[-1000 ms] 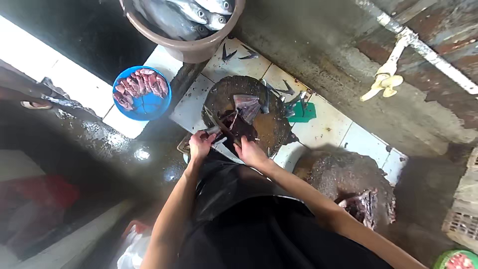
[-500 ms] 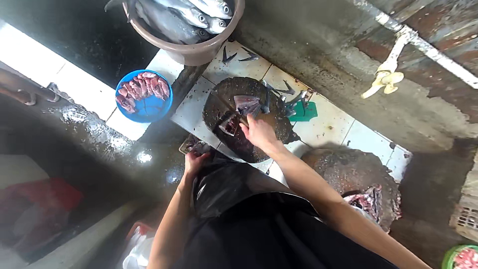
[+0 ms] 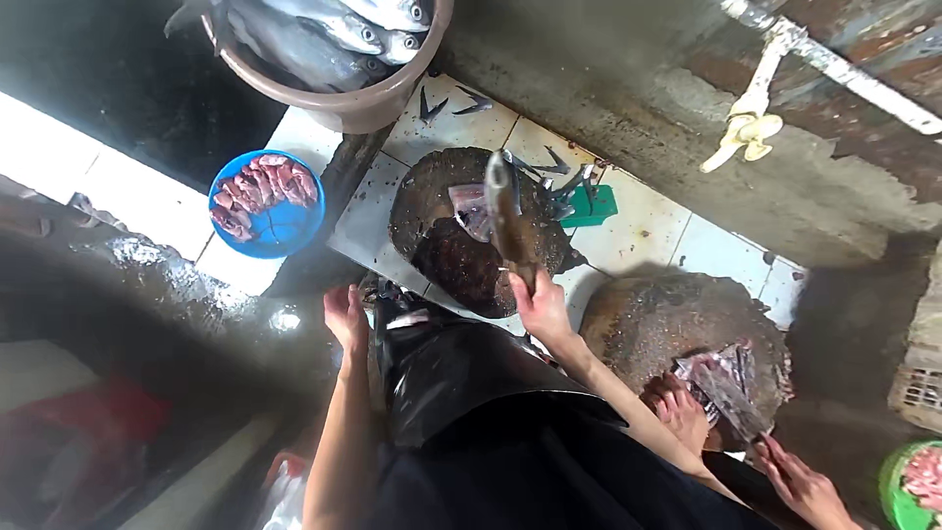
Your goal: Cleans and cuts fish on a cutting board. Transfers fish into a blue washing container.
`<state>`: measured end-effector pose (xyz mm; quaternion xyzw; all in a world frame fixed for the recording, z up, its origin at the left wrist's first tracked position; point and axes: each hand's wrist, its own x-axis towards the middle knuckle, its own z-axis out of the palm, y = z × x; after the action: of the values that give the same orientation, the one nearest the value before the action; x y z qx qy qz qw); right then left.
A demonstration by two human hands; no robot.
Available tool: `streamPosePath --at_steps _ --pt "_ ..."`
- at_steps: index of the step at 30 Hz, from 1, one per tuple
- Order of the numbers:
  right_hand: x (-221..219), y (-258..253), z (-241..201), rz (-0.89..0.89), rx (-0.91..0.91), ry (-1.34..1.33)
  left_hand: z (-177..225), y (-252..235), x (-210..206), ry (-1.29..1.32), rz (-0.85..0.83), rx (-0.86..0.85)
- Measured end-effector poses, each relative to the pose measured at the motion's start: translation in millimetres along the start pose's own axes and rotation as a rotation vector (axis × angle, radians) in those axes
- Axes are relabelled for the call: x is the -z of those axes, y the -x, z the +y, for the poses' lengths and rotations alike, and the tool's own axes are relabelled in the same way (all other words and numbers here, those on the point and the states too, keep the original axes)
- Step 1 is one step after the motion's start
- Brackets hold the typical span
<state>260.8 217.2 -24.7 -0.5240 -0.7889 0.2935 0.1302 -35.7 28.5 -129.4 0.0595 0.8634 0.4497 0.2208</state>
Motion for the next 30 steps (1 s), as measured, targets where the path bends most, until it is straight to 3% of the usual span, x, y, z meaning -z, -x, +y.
streamPosePath --at_steps 3,5,7,9,12,14,17,20,22,25,30 --pt "11.2 5.9 29.5 0.225 -0.045 0.006 61.8 7.3 -29.2 -0.022 -0.129 -0.222" --pt "10.0 6.6 48.5 0.253 -0.131 0.051 103.1 3.0 -63.9 -0.064 -0.237 -0.450" --pt "3.6 6.6 63.5 0.097 -0.325 0.113 141.9 -11.8 -109.7 -0.206 -0.302 -0.643" --pt "-2.5 4.2 75.1 -0.064 -0.456 0.172 176.6 -26.2 -157.2 -0.416 -0.404 -0.731" --pt "-3.0 -0.9 77.4 -0.105 -0.488 0.195 203.9 -51.0 -217.7 -0.742 -0.603 -0.783" --pt "2.0 -2.1 75.9 -0.132 -0.502 0.195 211.1 -56.8 -233.1 -0.868 -0.708 -0.817" --pt "13.0 -7.8 69.9 -0.160 -0.495 0.155 218.5 -42.3 -210.5 -0.940 -0.780 -0.733" --pt "23.6 -3.3 53.2 -0.189 -0.454 0.005 175.0 -21.4 -160.6 -0.615 -0.691 -0.487" --pt "25.8 -5.1 26.9 -0.198 -0.335 -0.073 142.8 -11.2 -125.8 -0.427 -0.589 -0.304" --pt "25.5 -10.5 -14.2 -0.194 -0.140 -0.099 117.8 13.2 -89.4 -0.184 -0.603 -0.059" --pt "-1.5 -24.3 -47.3 0.101 0.244 -0.155 123.9 29.7 -68.3 -0.097 -0.620 0.011"
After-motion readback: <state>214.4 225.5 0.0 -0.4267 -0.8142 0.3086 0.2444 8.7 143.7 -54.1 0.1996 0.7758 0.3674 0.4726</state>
